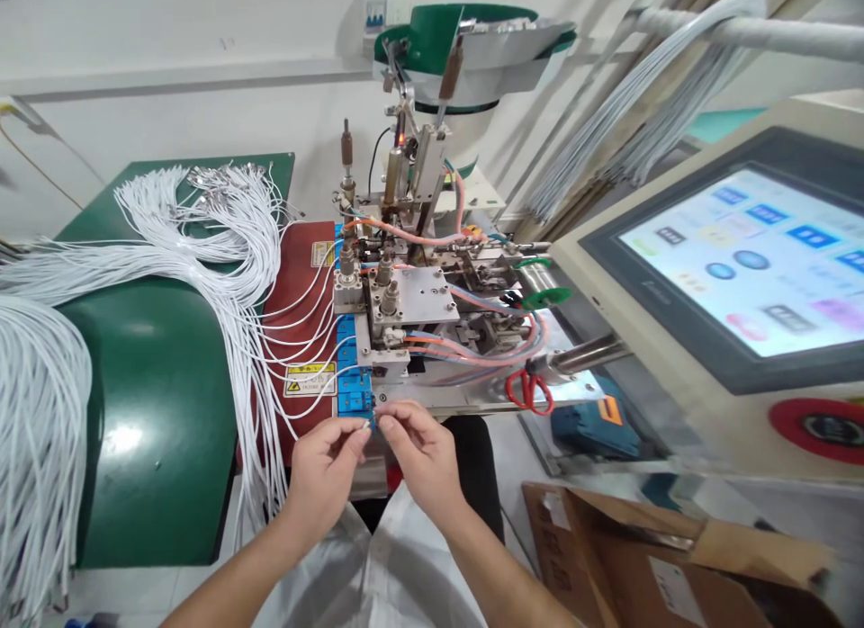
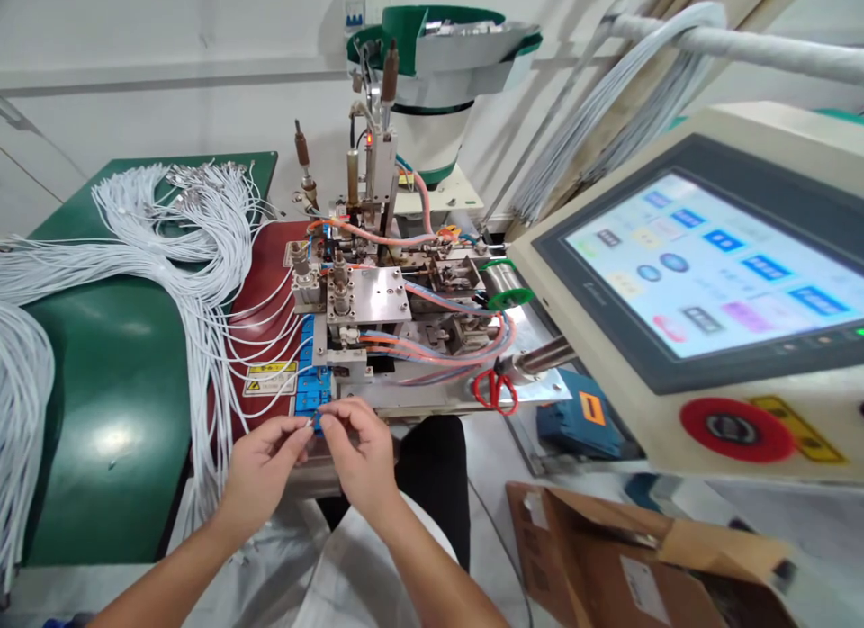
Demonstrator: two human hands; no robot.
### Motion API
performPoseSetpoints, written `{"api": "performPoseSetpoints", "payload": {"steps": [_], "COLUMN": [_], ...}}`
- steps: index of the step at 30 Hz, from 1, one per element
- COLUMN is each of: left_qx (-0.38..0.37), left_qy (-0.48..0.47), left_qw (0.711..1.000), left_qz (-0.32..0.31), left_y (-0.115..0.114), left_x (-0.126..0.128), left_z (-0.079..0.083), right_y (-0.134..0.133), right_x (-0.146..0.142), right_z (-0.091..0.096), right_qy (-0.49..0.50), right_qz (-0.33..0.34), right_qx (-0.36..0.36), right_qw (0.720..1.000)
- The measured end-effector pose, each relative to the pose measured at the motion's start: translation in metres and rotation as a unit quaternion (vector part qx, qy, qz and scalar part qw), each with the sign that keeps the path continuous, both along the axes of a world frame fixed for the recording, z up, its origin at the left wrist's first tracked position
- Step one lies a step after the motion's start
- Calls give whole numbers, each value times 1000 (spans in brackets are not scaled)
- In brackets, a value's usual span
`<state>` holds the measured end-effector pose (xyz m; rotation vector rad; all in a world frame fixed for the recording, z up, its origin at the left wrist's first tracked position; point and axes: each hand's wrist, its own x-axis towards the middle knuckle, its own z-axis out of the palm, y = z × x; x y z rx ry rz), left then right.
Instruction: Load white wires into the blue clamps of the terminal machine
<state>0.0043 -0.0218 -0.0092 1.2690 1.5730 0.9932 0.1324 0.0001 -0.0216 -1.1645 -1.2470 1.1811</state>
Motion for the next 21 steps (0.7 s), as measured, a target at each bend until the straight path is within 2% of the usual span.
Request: {"api": "performPoseSetpoints", "payload": {"steps": [5,8,13,18,21], "left_qx": [-8,-10,-9,25,17], "left_qy": [-33,-39,-85,-29,-38], "left_qw": [999,999,996,998,998], "left_qz": [-6,14,37,51,48], "left_y": [-1,-2,-2,-2,-2], "left_x": [2,5,10,10,12], "left_z": [-2,-4,-8,-10,-8], "right_y": [1,1,-1,0,1], "right_x": [0,-2,-7,-9,-10], "right_z": [6,6,1,3,3], "right_qy": [-37,-37,-15,18,33], "right_qz": [11,15,-2,-8,-25], "right_qx": [32,33,5,-22,-41], "right_qw": [999,999,1000,1000,998]}}
